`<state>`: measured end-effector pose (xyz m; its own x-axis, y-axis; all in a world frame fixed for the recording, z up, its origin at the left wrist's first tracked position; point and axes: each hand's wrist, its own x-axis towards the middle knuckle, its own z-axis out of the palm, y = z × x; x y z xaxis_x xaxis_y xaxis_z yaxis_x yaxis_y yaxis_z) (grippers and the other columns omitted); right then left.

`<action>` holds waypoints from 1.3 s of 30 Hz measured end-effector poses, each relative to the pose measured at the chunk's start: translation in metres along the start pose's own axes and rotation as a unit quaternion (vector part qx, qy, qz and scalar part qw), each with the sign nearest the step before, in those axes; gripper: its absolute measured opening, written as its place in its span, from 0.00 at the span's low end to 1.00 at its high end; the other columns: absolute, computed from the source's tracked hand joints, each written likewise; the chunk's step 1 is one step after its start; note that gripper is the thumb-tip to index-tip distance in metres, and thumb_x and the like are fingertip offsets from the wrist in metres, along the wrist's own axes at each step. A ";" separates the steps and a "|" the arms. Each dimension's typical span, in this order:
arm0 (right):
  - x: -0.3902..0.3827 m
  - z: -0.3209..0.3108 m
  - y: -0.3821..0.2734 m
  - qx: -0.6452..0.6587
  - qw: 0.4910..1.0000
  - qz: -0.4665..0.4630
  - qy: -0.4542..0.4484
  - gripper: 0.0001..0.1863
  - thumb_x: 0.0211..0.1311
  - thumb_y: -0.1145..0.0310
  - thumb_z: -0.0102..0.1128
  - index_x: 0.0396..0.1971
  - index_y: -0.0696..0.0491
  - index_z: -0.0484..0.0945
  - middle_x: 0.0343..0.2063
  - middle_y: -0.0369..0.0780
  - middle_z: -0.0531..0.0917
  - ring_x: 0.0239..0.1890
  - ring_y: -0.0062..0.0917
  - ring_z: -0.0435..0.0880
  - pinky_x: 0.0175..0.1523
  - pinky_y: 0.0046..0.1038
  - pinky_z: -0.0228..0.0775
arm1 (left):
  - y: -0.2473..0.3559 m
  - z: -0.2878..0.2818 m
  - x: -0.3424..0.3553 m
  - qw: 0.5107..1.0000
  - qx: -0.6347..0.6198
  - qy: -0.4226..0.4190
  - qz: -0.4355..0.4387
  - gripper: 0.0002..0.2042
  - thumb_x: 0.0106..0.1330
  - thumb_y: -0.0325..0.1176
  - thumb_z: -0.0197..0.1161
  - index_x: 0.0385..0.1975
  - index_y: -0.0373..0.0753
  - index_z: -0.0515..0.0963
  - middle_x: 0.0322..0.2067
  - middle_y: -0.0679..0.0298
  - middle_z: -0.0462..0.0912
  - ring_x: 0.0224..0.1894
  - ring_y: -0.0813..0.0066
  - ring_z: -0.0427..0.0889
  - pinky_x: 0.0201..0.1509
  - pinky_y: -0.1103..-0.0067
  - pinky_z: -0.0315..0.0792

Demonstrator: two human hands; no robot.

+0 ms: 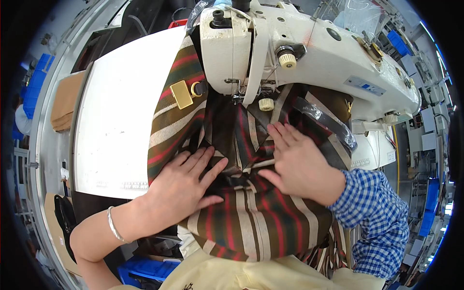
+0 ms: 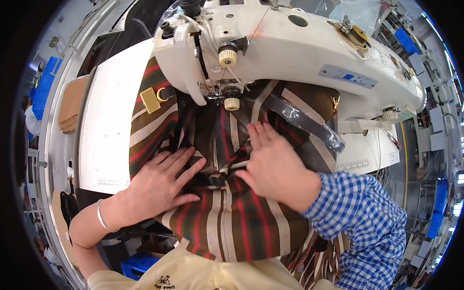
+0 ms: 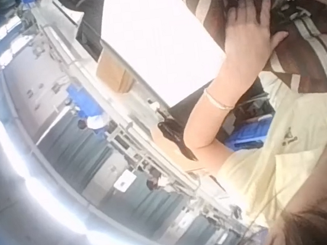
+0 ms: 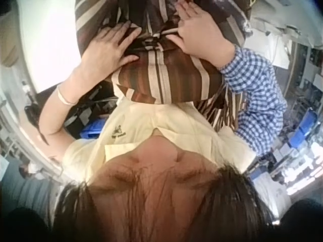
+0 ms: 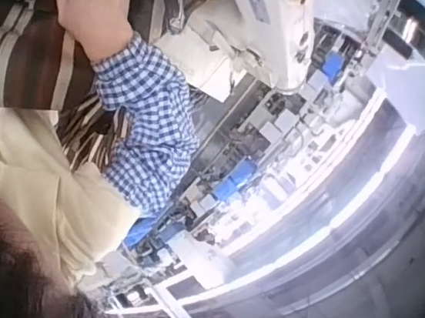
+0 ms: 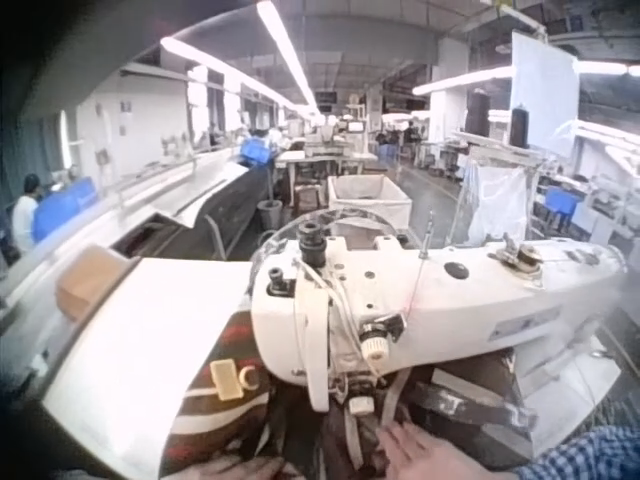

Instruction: Sewing a striped fabric tote bag using an industrial sewing machine.

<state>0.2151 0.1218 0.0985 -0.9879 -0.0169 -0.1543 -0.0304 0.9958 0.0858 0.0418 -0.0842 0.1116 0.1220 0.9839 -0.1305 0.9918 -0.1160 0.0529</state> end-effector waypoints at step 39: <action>0.016 -0.003 0.044 0.363 0.924 -0.114 -0.024 0.02 0.55 0.72 0.59 0.27 0.54 0.79 0.28 0.37 0.81 0.38 0.26 0.78 0.58 0.37 0.55 | -0.017 0.003 0.048 0.993 -0.082 -0.068 0.052 0.20 0.49 0.24 0.65 0.45 0.33 0.80 0.31 0.53 0.85 0.32 0.58 0.85 0.38 0.70 0.79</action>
<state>0.1977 0.1648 0.1025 -0.9600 -0.2475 -0.1309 -0.1105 0.7646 -0.6350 0.0310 -0.0356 0.1018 0.2392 0.9388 -0.2477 0.9555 -0.1823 0.2317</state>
